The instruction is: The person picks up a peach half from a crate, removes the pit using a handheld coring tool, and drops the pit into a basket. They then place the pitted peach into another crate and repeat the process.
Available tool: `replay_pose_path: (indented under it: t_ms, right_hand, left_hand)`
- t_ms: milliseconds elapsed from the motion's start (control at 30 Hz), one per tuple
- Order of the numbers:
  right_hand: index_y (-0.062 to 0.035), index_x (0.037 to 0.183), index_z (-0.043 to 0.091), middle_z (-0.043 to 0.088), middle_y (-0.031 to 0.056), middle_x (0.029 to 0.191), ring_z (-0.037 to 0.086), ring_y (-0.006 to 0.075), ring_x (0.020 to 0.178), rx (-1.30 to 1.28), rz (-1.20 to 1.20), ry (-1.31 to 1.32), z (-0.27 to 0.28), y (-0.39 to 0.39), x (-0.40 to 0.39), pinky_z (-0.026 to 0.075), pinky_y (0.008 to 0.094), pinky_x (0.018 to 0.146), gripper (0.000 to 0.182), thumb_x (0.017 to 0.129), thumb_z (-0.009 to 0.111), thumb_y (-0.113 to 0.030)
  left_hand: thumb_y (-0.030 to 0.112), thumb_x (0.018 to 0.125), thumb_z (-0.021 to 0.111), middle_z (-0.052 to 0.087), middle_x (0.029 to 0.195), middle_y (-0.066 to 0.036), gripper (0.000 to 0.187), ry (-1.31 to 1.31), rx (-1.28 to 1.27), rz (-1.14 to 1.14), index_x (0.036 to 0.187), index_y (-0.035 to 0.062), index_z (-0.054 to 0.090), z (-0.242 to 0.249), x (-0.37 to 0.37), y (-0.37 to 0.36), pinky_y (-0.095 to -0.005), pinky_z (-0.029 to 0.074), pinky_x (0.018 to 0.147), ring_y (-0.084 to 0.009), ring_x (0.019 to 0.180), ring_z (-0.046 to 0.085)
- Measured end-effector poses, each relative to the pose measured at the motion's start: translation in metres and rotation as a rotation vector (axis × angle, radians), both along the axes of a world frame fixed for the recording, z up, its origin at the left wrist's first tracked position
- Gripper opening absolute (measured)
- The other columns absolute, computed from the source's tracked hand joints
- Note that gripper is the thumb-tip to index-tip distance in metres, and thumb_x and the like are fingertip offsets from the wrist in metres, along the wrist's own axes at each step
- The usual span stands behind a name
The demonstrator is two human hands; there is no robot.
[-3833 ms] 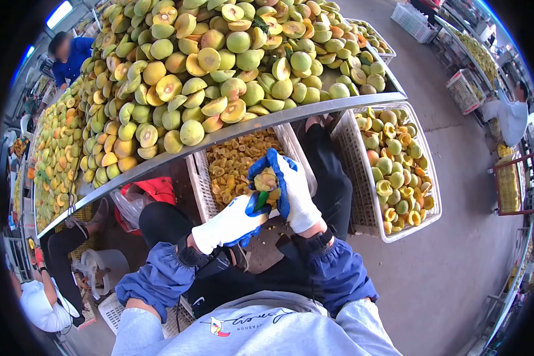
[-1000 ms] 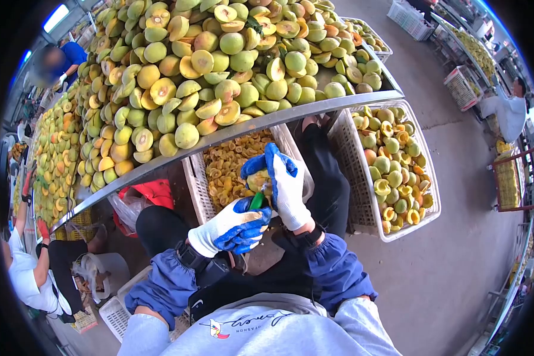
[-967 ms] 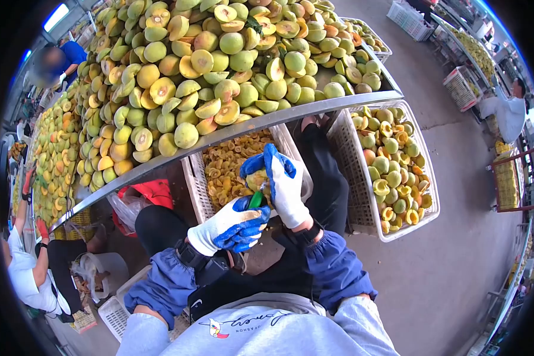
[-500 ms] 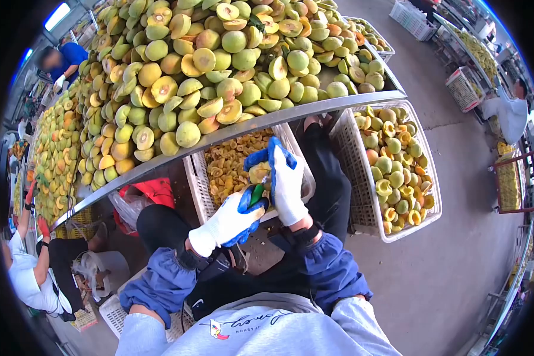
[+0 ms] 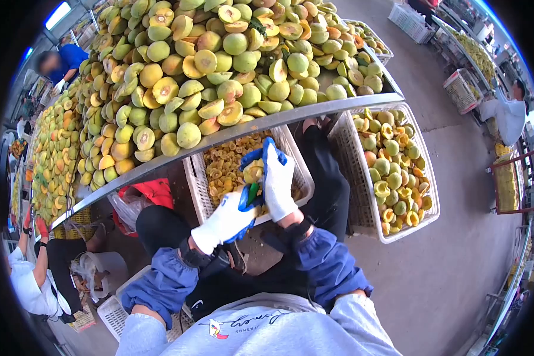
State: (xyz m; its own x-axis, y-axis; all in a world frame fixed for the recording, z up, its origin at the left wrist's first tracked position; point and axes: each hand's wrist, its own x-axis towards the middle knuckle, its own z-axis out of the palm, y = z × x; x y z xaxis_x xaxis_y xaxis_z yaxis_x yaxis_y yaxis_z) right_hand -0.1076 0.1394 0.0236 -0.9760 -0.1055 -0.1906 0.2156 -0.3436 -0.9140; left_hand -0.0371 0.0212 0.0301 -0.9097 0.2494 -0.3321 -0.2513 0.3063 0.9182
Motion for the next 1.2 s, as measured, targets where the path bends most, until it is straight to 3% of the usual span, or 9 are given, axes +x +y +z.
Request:
replay_pose_path:
  t_ms: [67, 267, 367, 533, 767, 867, 967, 1133, 1200]
  right_hand:
    - [0.0019, 0.08, 0.067, 0.067, 0.0102, 0.071, 0.061, 0.0153, 0.055, -0.088, -0.091, -0.045, 0.002, -0.002, 0.008, 0.052, 0.0264, 0.054, 0.056, 0.1, 0.046, -0.046]
    - [0.0039, 0.084, 0.067, 0.067, 0.0121, 0.073, 0.063, 0.0165, 0.057, -0.123, 0.051, -0.062, 0.001, 0.007, -0.002, 0.055, 0.0278, 0.055, 0.056, 0.1, 0.046, -0.046]
    - [0.0048, 0.08, 0.067, 0.068, 0.012, 0.071, 0.063, 0.0161, 0.057, -0.049, -0.039, 0.026, -0.006, 0.006, 0.001, 0.05, 0.0255, 0.051, 0.056, 0.1, 0.048, -0.044]
    - [0.0044, 0.074, 0.067, 0.067, 0.0112, 0.067, 0.06, 0.0134, 0.054, 0.062, -0.079, 0.011, -0.004, 0.006, 0.0, 0.047, 0.0249, 0.052, 0.055, 0.101, 0.049, -0.04]
    - [0.0031, 0.077, 0.065, 0.065, 0.011, 0.066, 0.061, 0.0168, 0.055, -0.133, 0.066, -0.143, -0.017, 0.006, 0.0, 0.049, 0.0263, 0.053, 0.055, 0.099, 0.049, -0.045]
    - [0.0034, 0.082, 0.064, 0.066, 0.0117, 0.07, 0.061, 0.0162, 0.058, -0.066, 0.016, -0.062, -0.013, 0.005, 0.004, 0.05, 0.0272, 0.056, 0.053, 0.101, 0.046, -0.042]
    - [0.0043, 0.086, 0.064, 0.068, 0.012, 0.073, 0.061, 0.0141, 0.061, 0.074, -0.105, 0.131, -0.023, 0.003, 0.005, 0.05, 0.0275, 0.06, 0.05, 0.103, 0.043, -0.038]
    - [0.004, 0.083, 0.067, 0.069, 0.0101, 0.075, 0.06, 0.0122, 0.063, 0.092, -0.179, 0.159, -0.023, 0.006, -0.001, 0.049, 0.0255, 0.065, 0.052, 0.103, 0.044, -0.038]
    - [0.0004, 0.083, 0.069, 0.068, 0.0052, 0.079, 0.057, 0.0089, 0.068, 0.146, 0.078, 0.048, -0.015, 0.019, -0.009, 0.046, 0.024, 0.065, 0.048, 0.103, 0.044, -0.036]
  left_hand:
    - [0.021, 0.093, 0.059, 0.056, 0.063, -0.001, 0.02, 0.305, -0.088, 0.001, 0.108, 0.0091, 0.056, -0.008, 0.004, 0.002, -0.026, 0.04, 0.04, -0.0093, 0.044, 0.052]
    - [0.02, 0.097, 0.058, 0.05, 0.06, 0.002, 0.012, -0.191, 0.263, 0.066, 0.103, 0.0098, 0.055, 0.007, 0.002, -0.002, -0.0243, 0.034, 0.036, -0.0075, 0.04, 0.042]
    - [0.021, 0.097, 0.06, 0.043, 0.056, 0.004, 0.015, -0.464, 0.814, 0.082, 0.091, 0.0109, 0.051, -0.003, 0.002, 0.0, -0.0246, 0.032, 0.035, -0.0083, 0.037, 0.039]
    - [0.02, 0.097, 0.059, 0.044, 0.056, 0.003, 0.013, -0.531, 0.763, 0.038, 0.093, 0.0096, 0.051, -0.002, -0.002, -0.005, -0.0249, 0.033, 0.035, -0.0085, 0.038, 0.04]
    - [0.02, 0.092, 0.059, 0.054, 0.063, 0.0, 0.015, 0.224, -0.021, -0.017, 0.101, 0.0075, 0.054, -0.012, 0.001, 0.006, -0.0251, 0.041, 0.04, -0.0102, 0.043, 0.052]
    - [0.019, 0.093, 0.06, 0.052, 0.062, 0.001, 0.014, -0.153, 0.09, -0.029, 0.098, 0.0079, 0.055, 0.0, -0.001, -0.001, -0.0249, 0.039, 0.039, -0.0097, 0.044, 0.05]
    - [0.021, 0.095, 0.062, 0.047, 0.06, 0.003, 0.013, -0.522, 0.78, -0.013, 0.095, 0.0105, 0.054, -0.01, -0.001, -0.007, -0.0241, 0.035, 0.038, -0.0078, 0.043, 0.044]
    - [0.02, 0.096, 0.061, 0.044, 0.058, 0.004, 0.013, -0.528, 0.803, -0.026, 0.092, 0.0106, 0.053, -0.012, -0.007, -0.004, -0.0241, 0.034, 0.038, -0.008, 0.041, 0.042]
    - [0.022, 0.096, 0.061, 0.044, 0.058, 0.004, 0.014, -0.563, 0.809, 0.07, 0.093, 0.0109, 0.054, -0.012, -0.008, -0.001, -0.0245, 0.034, 0.038, -0.0077, 0.041, 0.041]
